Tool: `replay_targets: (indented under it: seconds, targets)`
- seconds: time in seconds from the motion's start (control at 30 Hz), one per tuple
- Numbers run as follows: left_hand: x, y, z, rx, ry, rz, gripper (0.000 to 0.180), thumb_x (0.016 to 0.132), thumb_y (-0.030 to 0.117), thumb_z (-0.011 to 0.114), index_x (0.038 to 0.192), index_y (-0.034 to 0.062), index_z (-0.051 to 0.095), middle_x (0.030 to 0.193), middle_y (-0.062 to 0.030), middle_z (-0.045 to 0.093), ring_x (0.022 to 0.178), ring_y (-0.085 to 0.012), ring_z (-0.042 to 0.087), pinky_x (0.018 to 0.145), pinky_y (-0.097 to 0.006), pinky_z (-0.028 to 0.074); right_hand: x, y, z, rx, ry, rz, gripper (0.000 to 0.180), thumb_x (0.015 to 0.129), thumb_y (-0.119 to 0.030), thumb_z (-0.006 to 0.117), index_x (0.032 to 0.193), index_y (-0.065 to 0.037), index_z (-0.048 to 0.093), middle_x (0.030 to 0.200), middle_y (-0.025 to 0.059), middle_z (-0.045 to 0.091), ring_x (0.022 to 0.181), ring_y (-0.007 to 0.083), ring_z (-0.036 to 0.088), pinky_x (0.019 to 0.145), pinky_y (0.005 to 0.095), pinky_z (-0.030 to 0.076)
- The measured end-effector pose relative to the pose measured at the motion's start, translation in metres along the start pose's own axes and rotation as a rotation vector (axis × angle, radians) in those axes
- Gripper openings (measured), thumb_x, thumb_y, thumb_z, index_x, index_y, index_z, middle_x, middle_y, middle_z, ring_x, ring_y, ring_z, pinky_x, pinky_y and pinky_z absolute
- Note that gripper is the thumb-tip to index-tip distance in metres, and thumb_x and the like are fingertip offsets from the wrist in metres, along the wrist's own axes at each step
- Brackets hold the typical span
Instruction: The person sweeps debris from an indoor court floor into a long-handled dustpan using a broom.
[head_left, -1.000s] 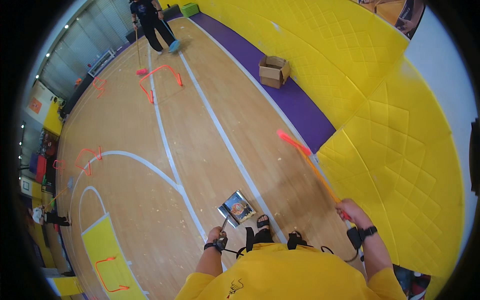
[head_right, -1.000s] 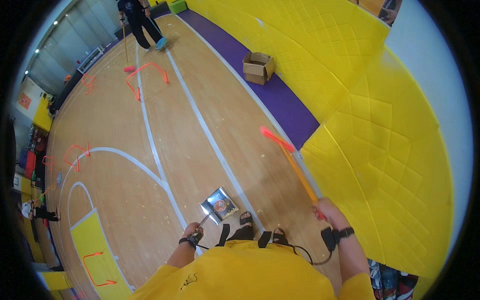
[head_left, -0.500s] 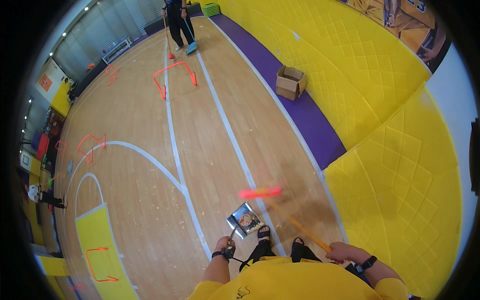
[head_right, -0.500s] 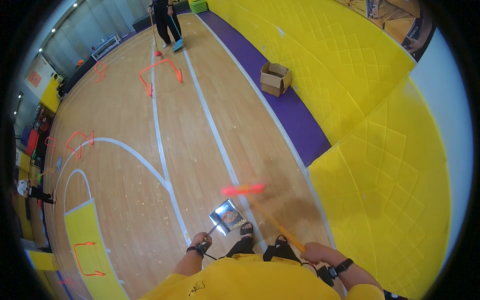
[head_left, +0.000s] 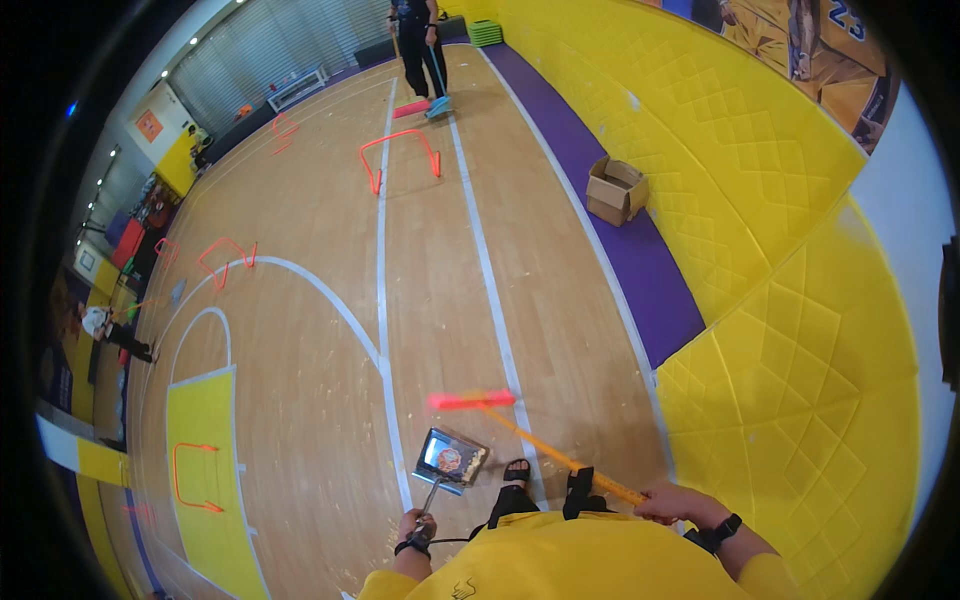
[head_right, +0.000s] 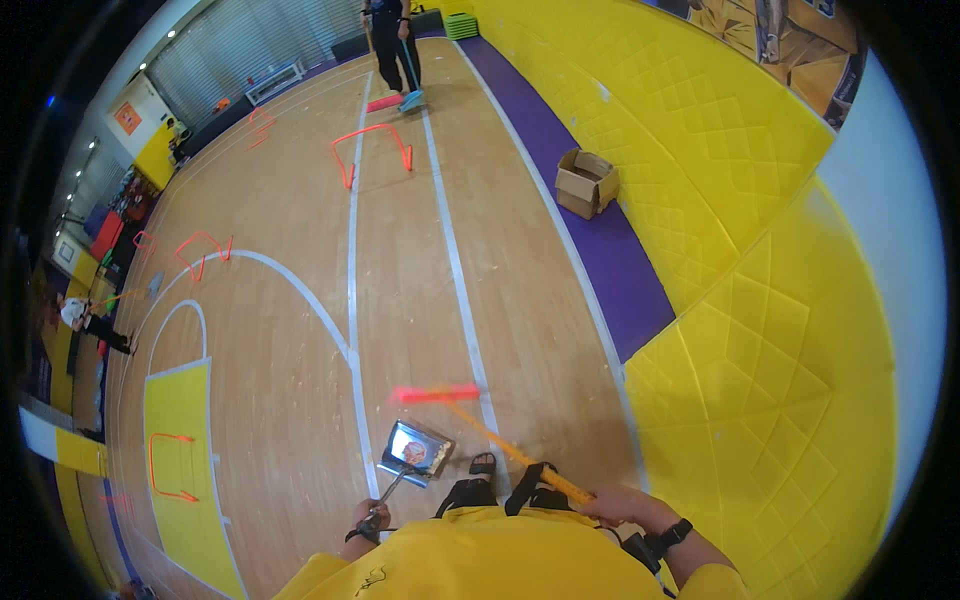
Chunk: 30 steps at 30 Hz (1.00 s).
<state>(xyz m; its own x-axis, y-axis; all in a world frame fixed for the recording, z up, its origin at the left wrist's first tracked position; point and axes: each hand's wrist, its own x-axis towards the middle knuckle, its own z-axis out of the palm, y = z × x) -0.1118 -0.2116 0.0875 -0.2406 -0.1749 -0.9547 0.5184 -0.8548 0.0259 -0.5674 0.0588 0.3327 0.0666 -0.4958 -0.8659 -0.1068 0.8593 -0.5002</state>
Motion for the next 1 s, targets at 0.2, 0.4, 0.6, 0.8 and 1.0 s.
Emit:
replay_targets:
  seconds: [0.2,0.4,0.6,0.8,1.0]
  targets:
    - [-0.050,-0.046,-0.045,-0.093,0.016,0.147,0.009,0.076,0.010,0.038,0.073,0.0019,0.037,0.051,-0.0019,0.036,0.039,-0.0112,0.038,0.034,-0.021,0.034,0.041,0.040,-0.033,0.055,0.156,-0.051,0.020,0.071,-0.020,0.053,0.071,0.000,0.050,0.052,0.0050,0.047,0.040,0.0120,0.045,0.035,0.0242,0.035]
    - [-0.055,-0.070,-0.086,-0.386,0.100,0.096,0.013,0.071,0.013,0.045,0.073,0.0029,0.037,0.054,-0.0043,0.040,0.041,-0.0125,0.040,0.035,-0.021,0.036,0.036,0.029,-0.064,0.255,0.260,0.000,0.015,0.070,-0.017,0.052,0.065,-0.003,0.050,0.052,0.0061,0.048,0.039,0.0137,0.044,0.036,0.0276,0.035]
    - [-0.027,-0.055,-0.166,-0.620,0.255,-0.028,0.011,0.072,0.012,0.041,0.074,0.0011,0.040,0.054,-0.0053,0.042,0.041,-0.0155,0.043,0.035,-0.024,0.036,0.037,-0.039,-0.058,0.148,0.344,0.030,0.012,0.072,-0.012,0.051,0.068,-0.002,0.048,0.054,0.0055,0.047,0.040,0.0130,0.044,0.036,0.0248,0.034]
    - [-0.031,-0.048,-0.157,-0.408,0.248,0.148,0.018,0.073,0.014,0.042,0.075,-0.0034,0.043,0.051,-0.0056,0.043,0.038,-0.0154,0.045,0.036,-0.026,0.040,0.108,-0.082,-0.043,0.114,0.294,-0.019,0.016,0.074,-0.015,0.050,0.067,-0.001,0.049,0.052,0.0052,0.046,0.040,0.0147,0.044,0.036,0.0273,0.035]
    - [-0.055,-0.036,-0.165,-0.579,0.216,0.239,0.008,0.075,0.006,0.041,0.070,0.0005,0.037,0.049,-0.0025,0.037,0.035,-0.0116,0.039,0.031,-0.022,0.037,0.169,-0.144,0.052,-0.455,0.180,0.032,0.015,0.073,-0.015,0.050,0.065,-0.002,0.051,0.053,0.0078,0.050,0.046,0.0158,0.050,0.038,0.0276,0.037]
